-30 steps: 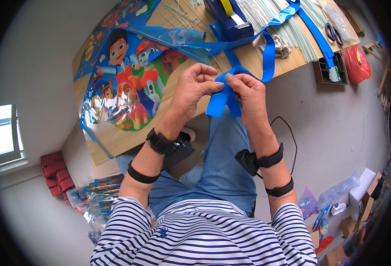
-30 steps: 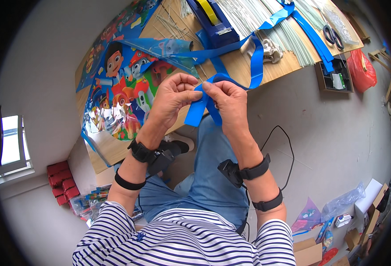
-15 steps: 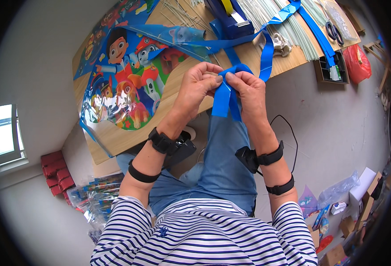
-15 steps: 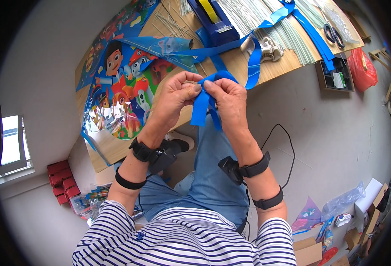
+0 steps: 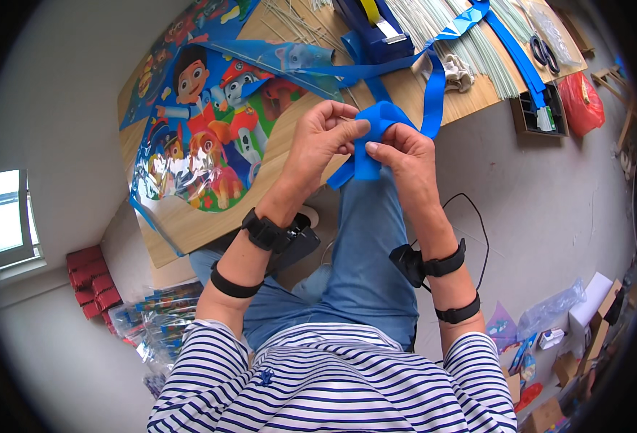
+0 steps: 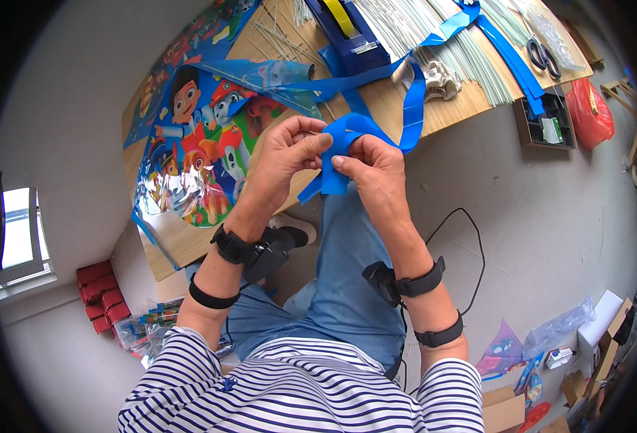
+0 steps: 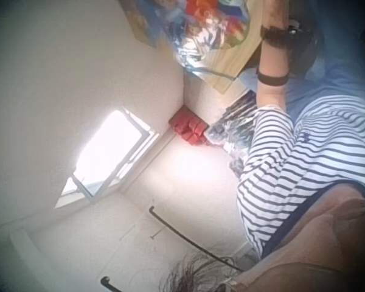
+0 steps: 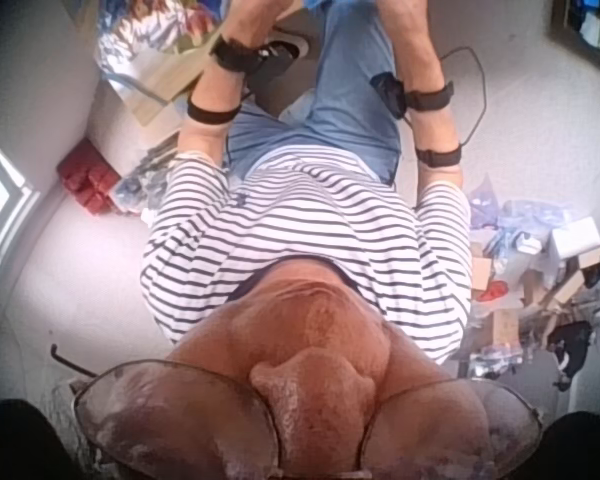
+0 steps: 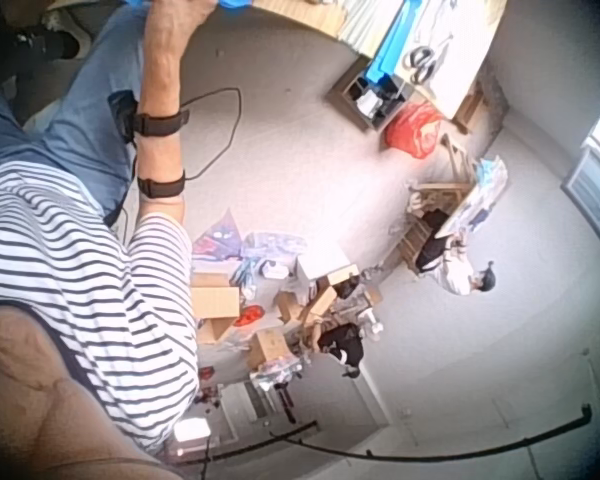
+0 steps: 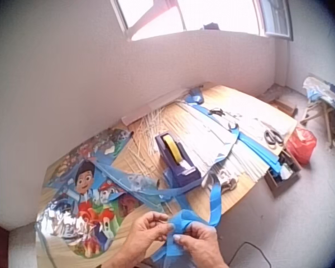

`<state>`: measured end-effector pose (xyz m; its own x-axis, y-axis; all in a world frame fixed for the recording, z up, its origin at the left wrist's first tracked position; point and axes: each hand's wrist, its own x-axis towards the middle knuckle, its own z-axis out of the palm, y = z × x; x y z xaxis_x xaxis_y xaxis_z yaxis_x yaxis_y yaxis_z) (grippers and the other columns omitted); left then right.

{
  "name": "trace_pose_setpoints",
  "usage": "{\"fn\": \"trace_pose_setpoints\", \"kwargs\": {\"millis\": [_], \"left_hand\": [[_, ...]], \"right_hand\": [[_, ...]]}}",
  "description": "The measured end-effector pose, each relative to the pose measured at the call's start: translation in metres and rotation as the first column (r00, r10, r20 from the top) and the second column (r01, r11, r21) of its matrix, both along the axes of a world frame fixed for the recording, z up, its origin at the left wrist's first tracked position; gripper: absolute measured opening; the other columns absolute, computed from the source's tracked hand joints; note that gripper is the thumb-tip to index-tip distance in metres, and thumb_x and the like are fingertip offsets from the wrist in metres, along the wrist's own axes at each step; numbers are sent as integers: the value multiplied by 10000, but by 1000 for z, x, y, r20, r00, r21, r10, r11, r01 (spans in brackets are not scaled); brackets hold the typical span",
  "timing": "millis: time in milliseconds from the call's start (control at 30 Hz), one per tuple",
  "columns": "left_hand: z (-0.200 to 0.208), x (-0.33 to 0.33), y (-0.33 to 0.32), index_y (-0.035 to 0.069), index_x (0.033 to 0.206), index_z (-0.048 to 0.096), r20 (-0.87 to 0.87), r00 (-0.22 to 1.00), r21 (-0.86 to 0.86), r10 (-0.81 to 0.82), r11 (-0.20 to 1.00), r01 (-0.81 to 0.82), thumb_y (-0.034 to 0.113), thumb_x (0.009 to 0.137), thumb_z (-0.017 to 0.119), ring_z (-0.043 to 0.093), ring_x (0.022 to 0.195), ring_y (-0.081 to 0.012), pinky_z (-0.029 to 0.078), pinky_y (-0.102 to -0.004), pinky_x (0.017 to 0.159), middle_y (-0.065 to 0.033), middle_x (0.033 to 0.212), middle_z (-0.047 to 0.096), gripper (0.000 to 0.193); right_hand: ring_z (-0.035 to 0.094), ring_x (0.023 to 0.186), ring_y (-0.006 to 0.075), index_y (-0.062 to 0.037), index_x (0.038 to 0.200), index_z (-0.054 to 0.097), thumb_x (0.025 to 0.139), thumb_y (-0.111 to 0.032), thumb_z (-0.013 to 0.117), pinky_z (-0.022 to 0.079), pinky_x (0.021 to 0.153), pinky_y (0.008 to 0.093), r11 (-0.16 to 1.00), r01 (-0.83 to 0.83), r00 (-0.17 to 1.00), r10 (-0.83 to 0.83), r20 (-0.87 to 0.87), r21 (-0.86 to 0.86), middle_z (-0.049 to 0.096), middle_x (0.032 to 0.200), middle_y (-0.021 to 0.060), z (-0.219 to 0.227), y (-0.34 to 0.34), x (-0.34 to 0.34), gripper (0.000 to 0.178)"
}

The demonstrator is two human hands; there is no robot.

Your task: The person is assembling a kite by applying tape and attaching blue ribbon tails to the edges of the kite material.

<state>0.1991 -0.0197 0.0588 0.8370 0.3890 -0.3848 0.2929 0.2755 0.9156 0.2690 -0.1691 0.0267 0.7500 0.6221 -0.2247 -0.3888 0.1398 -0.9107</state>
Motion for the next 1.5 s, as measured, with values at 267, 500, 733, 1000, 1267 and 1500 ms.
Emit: {"fn": "trace_pose_setpoints", "kwargs": {"millis": [267, 500, 733, 1000, 1267, 1500], "left_hand": [[-3, -1, 2, -8, 1067, 595, 75, 997, 78, -25, 997, 19, 43, 819, 731, 648, 714, -100, 522, -234, 649, -63, 846, 699, 287], [0, -1, 6, -24, 1163, 584, 56, 995, 29, -86, 996, 84, 21, 845, 681, 685, 812, -124, 562, -270, 728, -94, 948, 717, 336], [3, -1, 11, -8, 1243, 562, 36, 993, 47, -114, 993, 112, 5, 867, 627, 691, 864, -127, 572, -277, 761, -77, 1014, 710, 382], [-16, -18, 107, 17, 1071, 637, -26, 995, 848, 97, 529, -29, -24, 818, 546, 677, 723, -213, 518, -355, 630, -102, 883, 709, 272], [7, 7, 93, 37, 1041, 648, 71, 989, 970, 130, -241, -38, -7, 727, 561, 614, 971, -382, 488, -446, 839, -146, 1038, 641, 329], [-27, 58, 43, -9, 1171, 579, 24, 984, 972, -174, 235, 18, 35, 718, 707, 584, 1036, -397, 483, -438, 894, -209, 1104, 595, 474]], "right_hand": [[519, 663, 33, -21, 781, 648, 820, -71, 720, 422, 613, 200, 1000, -16, 1000, 15, 12, 26, 615, 721, -28, -6, -1, 5, 95], [533, 686, 35, -9, 810, 668, 833, -81, 712, 421, 618, 209, 1000, -10, 1000, 10, 12, 15, 618, 723, -26, -4, -1, 8, 87], [471, 645, 21, -25, 775, 643, 838, -49, 690, 377, 592, 200, 999, 54, 998, -54, 33, 8, 566, 699, -57, -7, 1, 16, 82], [515, 704, 19, -18, 885, 680, 861, -55, 671, 404, 657, 190, 988, 141, 988, -135, 79, -64, 617, 781, -45, 11, -42, 58, 45], [547, 690, 20, -16, 906, 690, 883, -87, 664, 424, 651, 191, 977, 166, 973, -140, 184, -134, 655, 786, -22, 9, -86, 100, 79], [558, 742, 27, -3, 949, 695, 872, -68, 674, 436, 719, 197, 993, 107, 988, -100, 122, -56, 663, 827, -24, 25, -75, 88, 104]]}}
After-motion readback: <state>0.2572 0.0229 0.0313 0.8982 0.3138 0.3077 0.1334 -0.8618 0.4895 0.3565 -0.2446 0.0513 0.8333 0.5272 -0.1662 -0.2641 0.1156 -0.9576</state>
